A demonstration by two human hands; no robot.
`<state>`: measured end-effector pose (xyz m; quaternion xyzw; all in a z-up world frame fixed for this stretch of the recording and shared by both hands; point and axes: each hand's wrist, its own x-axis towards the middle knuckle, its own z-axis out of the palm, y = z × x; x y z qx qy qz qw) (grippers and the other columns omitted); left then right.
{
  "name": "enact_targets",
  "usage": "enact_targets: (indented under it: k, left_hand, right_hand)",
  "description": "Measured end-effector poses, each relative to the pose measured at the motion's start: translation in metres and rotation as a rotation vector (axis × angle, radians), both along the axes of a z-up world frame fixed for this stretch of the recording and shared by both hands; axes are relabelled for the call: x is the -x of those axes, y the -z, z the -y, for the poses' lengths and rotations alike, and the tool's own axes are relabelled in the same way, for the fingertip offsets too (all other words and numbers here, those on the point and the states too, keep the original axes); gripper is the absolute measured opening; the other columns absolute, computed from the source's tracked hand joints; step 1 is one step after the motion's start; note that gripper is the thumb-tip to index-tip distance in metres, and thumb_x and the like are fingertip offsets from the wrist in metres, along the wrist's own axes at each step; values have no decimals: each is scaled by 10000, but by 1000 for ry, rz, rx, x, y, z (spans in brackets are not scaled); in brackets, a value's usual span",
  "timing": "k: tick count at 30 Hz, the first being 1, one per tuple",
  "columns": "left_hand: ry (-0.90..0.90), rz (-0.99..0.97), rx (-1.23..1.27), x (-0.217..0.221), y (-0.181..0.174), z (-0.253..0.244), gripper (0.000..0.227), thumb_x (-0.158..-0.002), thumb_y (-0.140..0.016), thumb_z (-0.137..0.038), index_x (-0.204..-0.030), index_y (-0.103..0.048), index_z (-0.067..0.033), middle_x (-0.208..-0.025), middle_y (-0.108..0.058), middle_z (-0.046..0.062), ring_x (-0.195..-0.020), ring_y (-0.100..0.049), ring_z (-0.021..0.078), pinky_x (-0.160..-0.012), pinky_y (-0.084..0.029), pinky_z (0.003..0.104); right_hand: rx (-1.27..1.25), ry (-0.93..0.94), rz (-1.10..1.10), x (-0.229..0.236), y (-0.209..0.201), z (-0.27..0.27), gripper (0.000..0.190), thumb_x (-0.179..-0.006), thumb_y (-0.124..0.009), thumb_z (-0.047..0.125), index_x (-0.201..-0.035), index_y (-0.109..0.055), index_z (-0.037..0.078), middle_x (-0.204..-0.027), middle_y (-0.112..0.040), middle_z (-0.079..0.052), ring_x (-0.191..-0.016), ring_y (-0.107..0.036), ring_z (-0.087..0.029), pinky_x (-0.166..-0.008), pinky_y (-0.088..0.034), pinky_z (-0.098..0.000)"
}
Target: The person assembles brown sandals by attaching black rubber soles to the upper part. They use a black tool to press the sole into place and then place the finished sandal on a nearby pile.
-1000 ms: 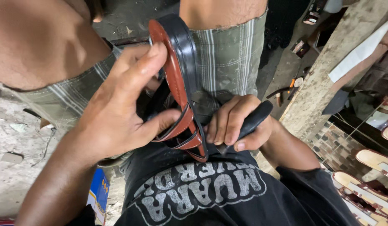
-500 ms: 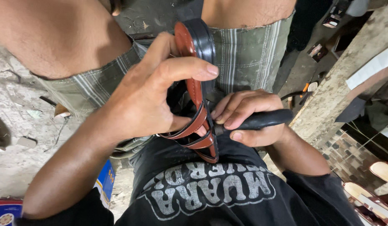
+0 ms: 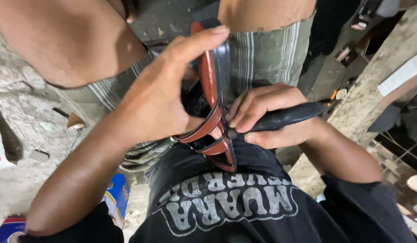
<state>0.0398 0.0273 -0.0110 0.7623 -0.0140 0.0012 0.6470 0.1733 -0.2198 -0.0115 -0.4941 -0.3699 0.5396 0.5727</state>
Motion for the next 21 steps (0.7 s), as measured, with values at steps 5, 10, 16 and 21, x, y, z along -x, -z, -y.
enact_targets:
  k: [5, 10, 16, 21]
  left_hand:
    - [35, -12, 188, 7, 20, -14, 860, -821, -991, -95, -1465, -423, -116, -1534, -494, 148, -1366, -613, 240, -1004, -623, 352]
    - [22, -3, 261, 12, 38, -4, 813, -834, -999, -100, -1427, -443, -118, -1507, -521, 111, -1317, -642, 186, -978, -628, 329]
    - [7, -26, 248, 11, 40, -1, 814, -838, -985, -126, -1433, -430, -102, -1515, -518, 92, -1312, -638, 181, -964, -657, 319]
    - [54, -52, 254, 6, 33, -11, 832, -853, -964, -121, -1483, -421, -105, -1558, -473, 103, -1341, -624, 200, -1061, -601, 367]
  right_hand:
    - [96, 193, 95, 9, 4, 4, 169, -868, -815, 72, -1007, -726, 37, -1021, -747, -121, -921, -758, -193, -820, -612, -278]
    - [101, 194, 75, 11, 5, 2, 162, -860, -820, 63, -989, -727, 34, -1017, -753, -119, -940, -754, -189, -791, -611, -267]
    - [97, 99, 235, -5, -16, -12, 161, -844, -819, 28, -977, -730, 35, -990, -753, -86, -985, -773, -187, -846, -624, -281]
    - [79, 37, 165, -20, -17, -18, 170, -855, -797, -2, -1009, -731, 28, -1022, -749, -98, -1075, -778, -217, -924, -637, -308]
